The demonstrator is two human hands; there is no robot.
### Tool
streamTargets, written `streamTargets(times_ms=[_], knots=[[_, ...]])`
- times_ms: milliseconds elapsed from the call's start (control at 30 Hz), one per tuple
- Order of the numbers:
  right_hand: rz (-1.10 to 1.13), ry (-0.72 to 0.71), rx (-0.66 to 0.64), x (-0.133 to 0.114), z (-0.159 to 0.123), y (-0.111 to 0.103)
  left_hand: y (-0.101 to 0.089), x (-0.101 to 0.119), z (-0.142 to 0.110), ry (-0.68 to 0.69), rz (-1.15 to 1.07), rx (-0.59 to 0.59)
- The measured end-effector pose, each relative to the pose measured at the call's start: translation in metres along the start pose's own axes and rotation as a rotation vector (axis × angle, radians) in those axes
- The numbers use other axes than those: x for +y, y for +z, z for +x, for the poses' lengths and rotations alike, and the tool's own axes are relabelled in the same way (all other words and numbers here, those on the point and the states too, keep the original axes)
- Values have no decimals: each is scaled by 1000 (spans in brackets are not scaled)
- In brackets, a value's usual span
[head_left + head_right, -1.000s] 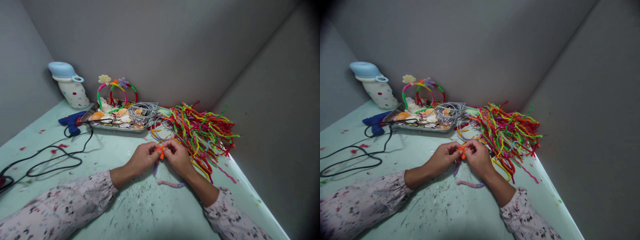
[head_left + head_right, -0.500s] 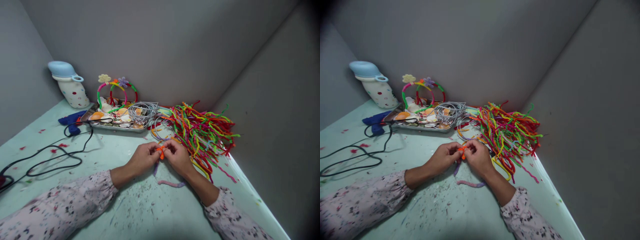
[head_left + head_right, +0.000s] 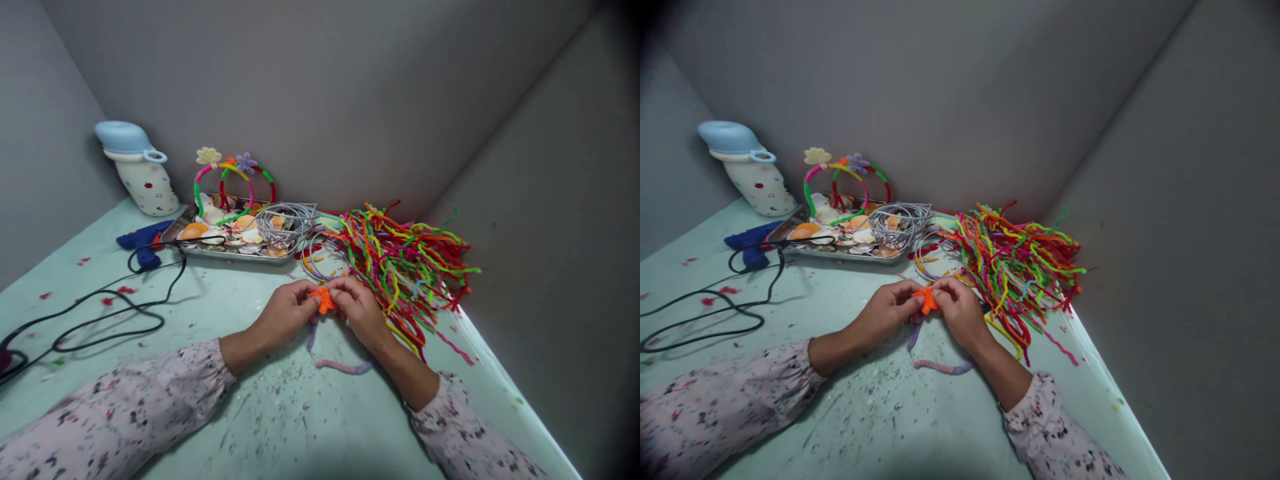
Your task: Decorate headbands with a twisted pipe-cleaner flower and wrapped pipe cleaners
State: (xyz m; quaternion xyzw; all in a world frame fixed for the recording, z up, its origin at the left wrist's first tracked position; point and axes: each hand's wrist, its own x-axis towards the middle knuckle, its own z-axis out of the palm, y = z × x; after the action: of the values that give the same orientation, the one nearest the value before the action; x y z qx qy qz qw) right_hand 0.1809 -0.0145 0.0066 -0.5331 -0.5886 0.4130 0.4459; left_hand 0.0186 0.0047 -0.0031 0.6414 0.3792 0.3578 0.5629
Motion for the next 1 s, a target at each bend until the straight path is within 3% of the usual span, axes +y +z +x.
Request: streamTargets(times_ms=[133, 500, 767, 1000], knots=[[82, 74, 13, -1, 0, 0, -1, 5, 1, -71, -107, 50], [24, 42, 14, -1, 1, 1, 0, 3, 1, -68, -79, 4], [-43, 29, -29, 0, 0, 1, -2, 6, 0, -132, -178, 39], [-33, 49, 12, -1, 2, 1, -2, 2, 1, -67, -97, 53]])
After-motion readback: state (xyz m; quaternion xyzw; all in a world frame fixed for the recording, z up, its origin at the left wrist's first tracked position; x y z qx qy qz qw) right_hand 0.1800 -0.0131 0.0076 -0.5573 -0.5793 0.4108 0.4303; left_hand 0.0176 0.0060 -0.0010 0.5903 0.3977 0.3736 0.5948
